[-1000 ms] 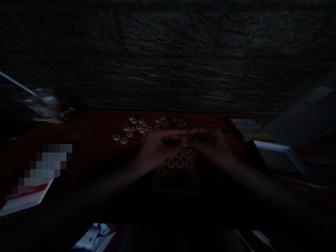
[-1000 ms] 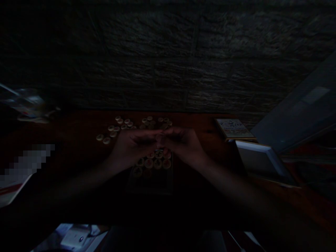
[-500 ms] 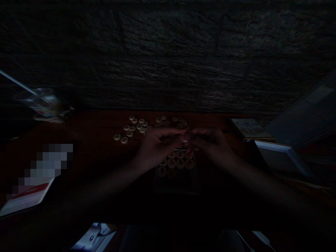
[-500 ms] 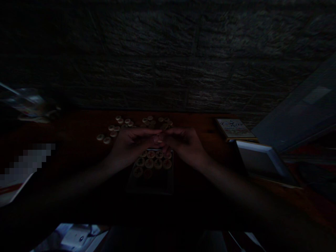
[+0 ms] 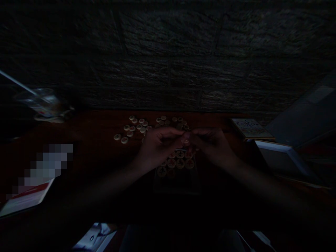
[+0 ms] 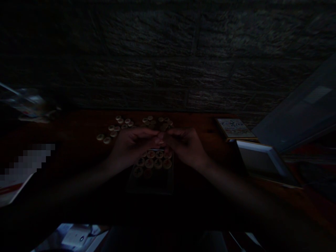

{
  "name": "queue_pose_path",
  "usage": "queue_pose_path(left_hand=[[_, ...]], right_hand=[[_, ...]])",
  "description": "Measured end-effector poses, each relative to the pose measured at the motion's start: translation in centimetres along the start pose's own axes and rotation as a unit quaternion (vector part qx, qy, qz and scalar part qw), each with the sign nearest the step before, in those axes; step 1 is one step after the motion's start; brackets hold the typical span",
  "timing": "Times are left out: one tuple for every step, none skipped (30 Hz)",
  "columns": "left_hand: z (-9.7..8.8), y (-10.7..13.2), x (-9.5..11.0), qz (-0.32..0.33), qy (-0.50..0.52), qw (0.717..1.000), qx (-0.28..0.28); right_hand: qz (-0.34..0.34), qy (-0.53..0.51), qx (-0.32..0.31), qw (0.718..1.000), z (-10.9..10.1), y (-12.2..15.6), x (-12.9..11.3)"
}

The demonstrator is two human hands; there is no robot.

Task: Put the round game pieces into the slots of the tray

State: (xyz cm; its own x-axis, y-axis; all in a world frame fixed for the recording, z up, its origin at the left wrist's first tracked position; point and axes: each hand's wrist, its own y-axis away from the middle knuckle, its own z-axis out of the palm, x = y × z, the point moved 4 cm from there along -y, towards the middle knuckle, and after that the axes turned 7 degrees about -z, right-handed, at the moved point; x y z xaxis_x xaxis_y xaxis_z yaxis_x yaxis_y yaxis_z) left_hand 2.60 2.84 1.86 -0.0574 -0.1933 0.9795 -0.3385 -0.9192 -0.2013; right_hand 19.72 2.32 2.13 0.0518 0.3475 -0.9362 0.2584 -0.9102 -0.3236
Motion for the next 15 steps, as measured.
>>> queue_pose_path(left_hand=[[-0.04, -0.04, -0.07, -0.007, 0.015, 1.000, 0.005], [-0.06, -0.09, -0.13, -0.016, 0.028, 0.999, 0.008], [-0.06, -0.13, -0.18, -0.027, 0.039, 0.999, 0.010], [-0.05, -0.18, -0.21, -0.037, 0.047, 0.998, 0.012], [-0.06, -0.22, -0.22, -0.045, 0.054, 0.997, 0.014], [-0.07, -0.26, -0.23, -0.052, 0.060, 0.997, 0.017], [-0.09, -0.29, -0.24, -0.056, 0.065, 0.996, 0.018], [-0.11, -0.32, -0.24, -0.057, 0.068, 0.996, 0.015], [-0.13, -0.34, -0.24, -0.055, 0.070, 0.996, 0.011], [-0.16, -0.37, -0.25, -0.051, 0.068, 0.996, 0.006], [-0.19, -0.39, -0.25, -0.045, 0.065, 0.997, 0.000], [-0.23, -0.41, -0.26, -0.040, 0.060, 0.997, -0.005], [-0.26, -0.42, -0.26, -0.034, 0.054, 0.998, -0.010], [-0.29, -0.44, -0.27, -0.028, 0.046, 0.998, -0.013], [-0.33, -0.46, -0.26, -0.022, 0.038, 0.999, -0.013]], right_hand=[[-0.005, 0.002, -0.005, 1.000, 0.00, 0.01, -0.03], [-0.007, 0.003, -0.009, 1.000, 0.01, 0.03, -0.03], [-0.007, 0.005, -0.011, 1.000, 0.01, 0.05, -0.01], [-0.004, 0.006, -0.012, 1.000, 0.02, 0.05, 0.04], [-0.003, 0.007, -0.011, 1.000, 0.03, 0.05, 0.07], [-0.003, 0.005, -0.009, 1.000, 0.04, 0.03, 0.10], [-0.003, 0.002, -0.005, 1.000, 0.04, 0.00, 0.11], [-0.002, -0.005, 0.000, 1.000, 0.04, -0.04, 0.13], [-0.001, -0.013, 0.006, 1.000, 0.03, -0.08, 0.15], [0.003, -0.022, 0.012, 1.000, 0.00, -0.11, 0.18], [0.009, -0.030, 0.018, 0.999, -0.02, -0.13, 0.21], [0.017, -0.035, 0.022, 0.999, -0.05, -0.14, 0.26], [0.025, -0.039, 0.023, 0.999, -0.06, -0.14, 0.30], [0.031, -0.042, 0.022, 0.998, -0.05, -0.13, 0.33], [0.035, -0.043, 0.019, 0.998, -0.04, -0.13, 0.36]])
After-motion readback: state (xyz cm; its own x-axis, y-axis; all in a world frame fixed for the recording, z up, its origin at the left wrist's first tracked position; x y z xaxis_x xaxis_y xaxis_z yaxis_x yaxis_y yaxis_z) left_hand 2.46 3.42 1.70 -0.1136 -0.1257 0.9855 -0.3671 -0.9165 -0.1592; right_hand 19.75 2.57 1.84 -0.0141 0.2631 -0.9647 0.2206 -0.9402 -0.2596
